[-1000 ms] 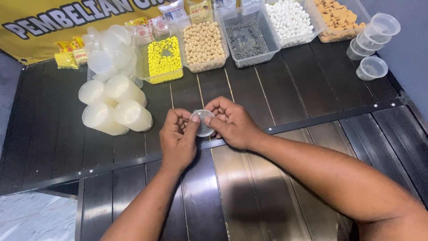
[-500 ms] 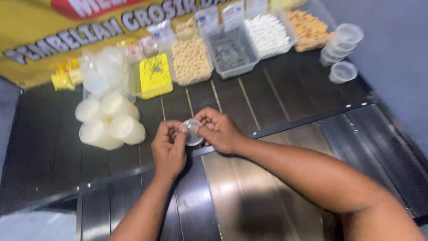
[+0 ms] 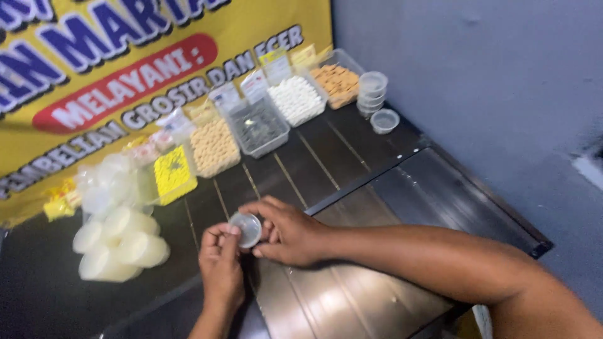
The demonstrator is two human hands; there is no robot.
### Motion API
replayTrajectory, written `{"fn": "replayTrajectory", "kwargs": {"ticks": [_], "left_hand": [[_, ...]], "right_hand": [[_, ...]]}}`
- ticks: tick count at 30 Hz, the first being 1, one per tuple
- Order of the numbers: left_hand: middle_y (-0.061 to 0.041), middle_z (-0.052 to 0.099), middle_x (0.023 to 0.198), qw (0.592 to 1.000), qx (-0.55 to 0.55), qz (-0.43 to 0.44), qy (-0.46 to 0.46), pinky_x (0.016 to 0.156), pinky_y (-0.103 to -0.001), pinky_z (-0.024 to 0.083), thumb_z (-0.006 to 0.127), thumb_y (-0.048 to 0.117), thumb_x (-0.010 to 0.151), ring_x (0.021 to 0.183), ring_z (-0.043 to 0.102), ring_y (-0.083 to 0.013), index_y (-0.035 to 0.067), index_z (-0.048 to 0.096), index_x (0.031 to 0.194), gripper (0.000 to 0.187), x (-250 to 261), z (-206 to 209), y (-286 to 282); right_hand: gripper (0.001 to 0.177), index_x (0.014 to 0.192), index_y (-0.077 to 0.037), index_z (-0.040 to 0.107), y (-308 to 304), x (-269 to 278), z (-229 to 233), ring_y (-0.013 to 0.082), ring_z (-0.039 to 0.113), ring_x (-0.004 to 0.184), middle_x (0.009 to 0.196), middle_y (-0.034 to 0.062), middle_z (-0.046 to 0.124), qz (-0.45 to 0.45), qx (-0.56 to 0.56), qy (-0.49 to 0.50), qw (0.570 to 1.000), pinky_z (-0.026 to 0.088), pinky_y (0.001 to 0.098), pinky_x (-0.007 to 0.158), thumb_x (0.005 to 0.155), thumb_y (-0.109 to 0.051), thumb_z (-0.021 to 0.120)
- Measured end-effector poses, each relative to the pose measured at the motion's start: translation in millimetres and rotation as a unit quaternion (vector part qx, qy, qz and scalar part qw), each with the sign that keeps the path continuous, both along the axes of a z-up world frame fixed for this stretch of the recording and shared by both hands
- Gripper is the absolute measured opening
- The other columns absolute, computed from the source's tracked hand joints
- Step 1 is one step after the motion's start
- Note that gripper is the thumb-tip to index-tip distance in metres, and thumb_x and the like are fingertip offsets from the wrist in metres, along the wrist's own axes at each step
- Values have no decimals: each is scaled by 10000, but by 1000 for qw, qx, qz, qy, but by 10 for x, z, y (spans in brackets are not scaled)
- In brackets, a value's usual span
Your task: Packaging small beauty products or samples into plastic jars by hand
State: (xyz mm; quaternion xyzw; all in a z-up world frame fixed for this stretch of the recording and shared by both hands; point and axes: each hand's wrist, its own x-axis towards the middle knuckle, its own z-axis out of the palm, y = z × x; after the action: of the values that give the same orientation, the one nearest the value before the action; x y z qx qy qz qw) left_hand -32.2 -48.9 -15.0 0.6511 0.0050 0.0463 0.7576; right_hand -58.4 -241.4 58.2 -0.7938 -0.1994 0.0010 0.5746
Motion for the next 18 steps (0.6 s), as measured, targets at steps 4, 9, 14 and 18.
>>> {"fn": "replayTrajectory", "kwargs": {"ticks": [4, 9, 14, 18], "left_hand": [[-63, 711, 881, 999, -8, -53, 2, 674, -240, 485, 689, 138, 956, 775, 635, -114, 132, 639, 995, 63, -55, 10, -575], [-173, 702, 962, 995, 56, -86, 1, 751, -359, 533, 627, 294, 988, 866, 627, -237, 60, 724, 1158, 305, 281, 76, -1566], [-125, 699, 960, 978, 66, -152, -123, 761, -325, 544, 597, 213, 1012, 881, 663, -207, 80, 728, 1225, 283, 482, 228, -2428], [-179, 709, 1240, 955, 187, -133, -190, 988, -473, 541, 655, 129, 935, 1192, 666, -387, 102, 717, 1262, 334, 643, 49, -2827]], "right_hand": [[533, 1383, -148, 536, -537, -177, -204, 229, 677, 934, 1378, 136, 507, 3, -29, -170, 985, 624, 301, 820, 903, -62, 753], [411, 1228, -39, 682, -1291, -15, -184, 435, 704, 1063, 1220, 210, 646, -175, -88, -304, 932, 597, 474, 865, 862, -175, 809], [406, 1205, -47, 697, -2039, 228, -383, 381, 698, 1078, 1165, 137, 676, -329, -124, -329, 877, 568, 453, 901, 834, -125, 841], [406, 1187, -74, 669, -2410, 389, -625, 350, 706, 1031, 1123, 98, 687, -452, -153, -288, 830, 548, 485, 832, 844, -168, 865]]}}
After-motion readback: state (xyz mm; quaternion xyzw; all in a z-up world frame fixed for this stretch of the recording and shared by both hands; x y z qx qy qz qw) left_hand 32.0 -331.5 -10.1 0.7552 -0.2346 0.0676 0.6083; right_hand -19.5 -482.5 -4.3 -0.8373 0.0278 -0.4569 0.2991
